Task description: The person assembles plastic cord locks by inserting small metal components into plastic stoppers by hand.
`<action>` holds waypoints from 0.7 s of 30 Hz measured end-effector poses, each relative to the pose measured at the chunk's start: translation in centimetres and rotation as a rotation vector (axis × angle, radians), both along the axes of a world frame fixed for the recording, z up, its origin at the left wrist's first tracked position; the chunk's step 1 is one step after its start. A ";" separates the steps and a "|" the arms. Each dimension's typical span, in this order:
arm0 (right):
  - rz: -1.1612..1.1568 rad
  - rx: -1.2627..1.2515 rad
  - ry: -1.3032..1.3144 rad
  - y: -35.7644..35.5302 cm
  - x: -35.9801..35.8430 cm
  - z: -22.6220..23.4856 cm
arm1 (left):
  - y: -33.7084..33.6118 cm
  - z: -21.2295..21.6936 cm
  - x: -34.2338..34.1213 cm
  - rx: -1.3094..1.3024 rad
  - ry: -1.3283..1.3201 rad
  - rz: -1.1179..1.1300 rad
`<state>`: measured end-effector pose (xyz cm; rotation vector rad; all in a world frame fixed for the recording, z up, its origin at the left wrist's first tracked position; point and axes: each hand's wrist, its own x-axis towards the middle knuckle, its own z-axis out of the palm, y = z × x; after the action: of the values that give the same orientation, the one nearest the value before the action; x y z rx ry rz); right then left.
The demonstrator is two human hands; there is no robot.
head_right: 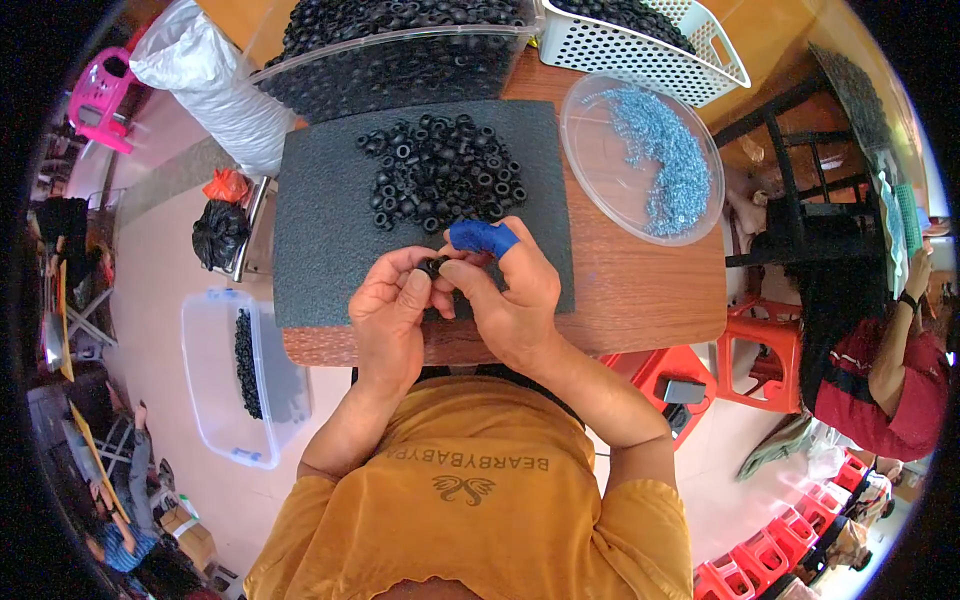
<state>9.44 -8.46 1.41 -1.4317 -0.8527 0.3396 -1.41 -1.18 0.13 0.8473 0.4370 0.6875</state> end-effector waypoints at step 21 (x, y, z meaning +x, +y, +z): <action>-0.003 0.026 -0.139 0.0 0.4 0.1 | 0.0 0.2 -0.2 -0.022 0.062 -0.041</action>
<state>9.80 -8.49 1.50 -1.4445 -0.9644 0.2274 -1.57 -1.17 0.34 0.8566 0.4803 0.6190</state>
